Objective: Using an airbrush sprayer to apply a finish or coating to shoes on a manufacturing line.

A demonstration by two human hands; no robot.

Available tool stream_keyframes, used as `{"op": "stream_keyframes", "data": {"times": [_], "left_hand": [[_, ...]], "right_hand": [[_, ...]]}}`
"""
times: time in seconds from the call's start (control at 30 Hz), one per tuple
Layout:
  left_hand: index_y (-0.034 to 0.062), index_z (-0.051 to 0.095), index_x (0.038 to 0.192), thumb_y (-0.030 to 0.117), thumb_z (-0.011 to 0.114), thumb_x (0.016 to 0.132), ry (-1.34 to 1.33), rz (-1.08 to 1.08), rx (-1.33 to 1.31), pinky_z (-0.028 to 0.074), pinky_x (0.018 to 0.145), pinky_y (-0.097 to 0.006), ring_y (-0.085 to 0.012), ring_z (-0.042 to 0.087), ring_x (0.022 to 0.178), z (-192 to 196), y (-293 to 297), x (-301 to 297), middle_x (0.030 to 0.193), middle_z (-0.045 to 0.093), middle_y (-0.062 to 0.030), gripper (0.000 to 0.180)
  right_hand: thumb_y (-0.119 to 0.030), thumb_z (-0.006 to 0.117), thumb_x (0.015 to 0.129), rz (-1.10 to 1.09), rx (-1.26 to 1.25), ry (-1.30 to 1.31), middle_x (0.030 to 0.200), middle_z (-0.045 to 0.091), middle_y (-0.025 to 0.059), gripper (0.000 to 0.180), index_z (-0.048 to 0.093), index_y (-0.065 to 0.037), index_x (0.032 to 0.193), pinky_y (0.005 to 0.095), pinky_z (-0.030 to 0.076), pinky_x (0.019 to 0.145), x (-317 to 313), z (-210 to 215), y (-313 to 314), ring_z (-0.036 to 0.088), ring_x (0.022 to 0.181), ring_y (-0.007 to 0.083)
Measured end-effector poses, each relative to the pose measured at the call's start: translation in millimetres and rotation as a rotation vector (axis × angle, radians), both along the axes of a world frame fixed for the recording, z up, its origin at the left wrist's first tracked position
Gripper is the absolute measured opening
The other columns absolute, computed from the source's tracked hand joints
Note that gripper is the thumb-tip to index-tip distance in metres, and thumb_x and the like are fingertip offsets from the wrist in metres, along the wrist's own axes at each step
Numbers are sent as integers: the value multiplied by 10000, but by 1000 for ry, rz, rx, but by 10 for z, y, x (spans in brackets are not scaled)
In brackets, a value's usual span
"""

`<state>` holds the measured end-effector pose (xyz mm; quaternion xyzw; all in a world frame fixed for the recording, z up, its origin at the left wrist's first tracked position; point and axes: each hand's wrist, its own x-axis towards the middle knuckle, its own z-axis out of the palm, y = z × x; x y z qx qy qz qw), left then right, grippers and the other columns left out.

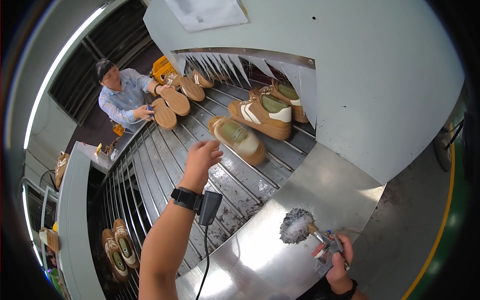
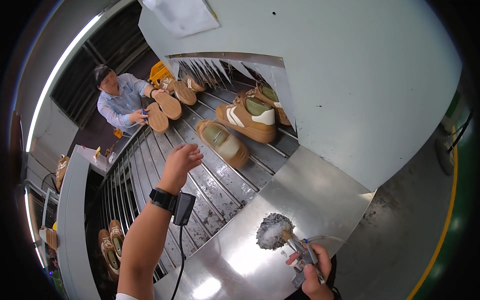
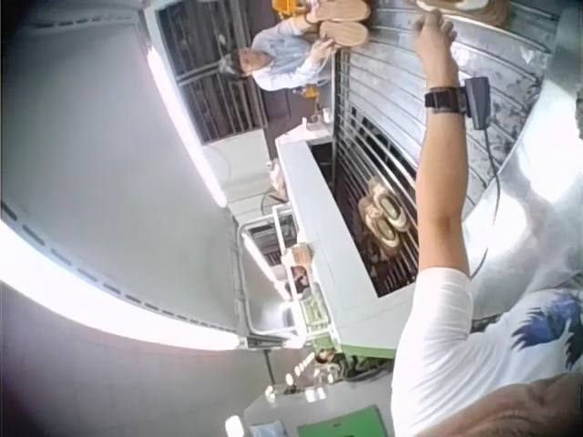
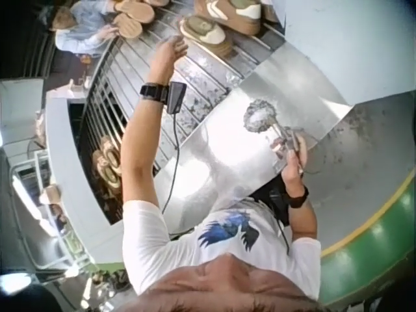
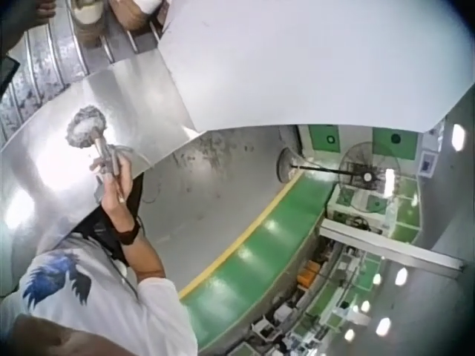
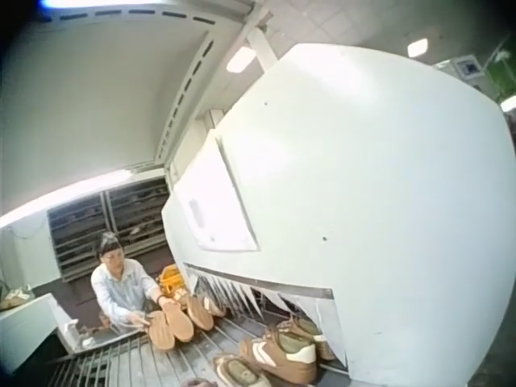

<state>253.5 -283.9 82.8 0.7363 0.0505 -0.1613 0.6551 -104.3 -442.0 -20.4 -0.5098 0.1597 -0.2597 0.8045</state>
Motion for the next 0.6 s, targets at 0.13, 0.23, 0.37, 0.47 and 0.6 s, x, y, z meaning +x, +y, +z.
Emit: {"op": "stream_keyframes", "data": {"times": [0.13, 0.23, 0.37, 0.47, 0.6], "left_hand": [[16, 616, 840, 153, 660, 820, -296, -634, 154, 473, 668, -242, -106, 598, 722, 413, -300, -968, 773, 639, -33, 146], [2, 645, 784, 163, 683, 813, -463, -1160, -99, 500, 598, -315, -234, 627, 654, 908, 268, -1720, 772, 655, -98, 168], [-25, 608, 859, 288, 601, 882, -408, -1258, -447, 445, 489, -325, -252, 584, 594, 1285, 635, -2113, 718, 576, -111, 314], [35, 530, 672, 315, 618, 859, -384, -1151, -645, 392, 432, -333, -241, 517, 502, 1241, 926, -2295, 591, 460, -63, 347], [61, 445, 609, 268, 625, 835, -836, -1813, -169, 391, 424, -336, -247, 520, 500, 1577, 1112, -2297, 583, 463, -62, 355]], "right_hand": [[-418, 565, 864, -46, 26, 94, 897, 630, 179, 567, 398, 8, 1197, 364, 496, 724, -62, -4, -36, 626, 756, 227], [-445, 591, 844, -68, 102, 46, 873, 623, 161, 613, 394, 1, 1215, 360, 500, 721, -43, -20, -10, 620, 734, 229], [-483, 495, 892, -123, -109, 76, 823, 598, 127, 623, 393, 12, 1257, 294, 460, 620, 16, -53, -89, 590, 685, 193], [-451, 408, 939, -96, -145, 59, 858, 576, 111, 590, 386, 21, 1294, 278, 430, 631, 40, -166, -178, 556, 698, 165], [-410, 356, 968, -190, -89, 54, 924, 535, 86, 576, 358, 19, 1352, 271, 411, 716, -19, -231, -311, 520, 769, 154]]}}
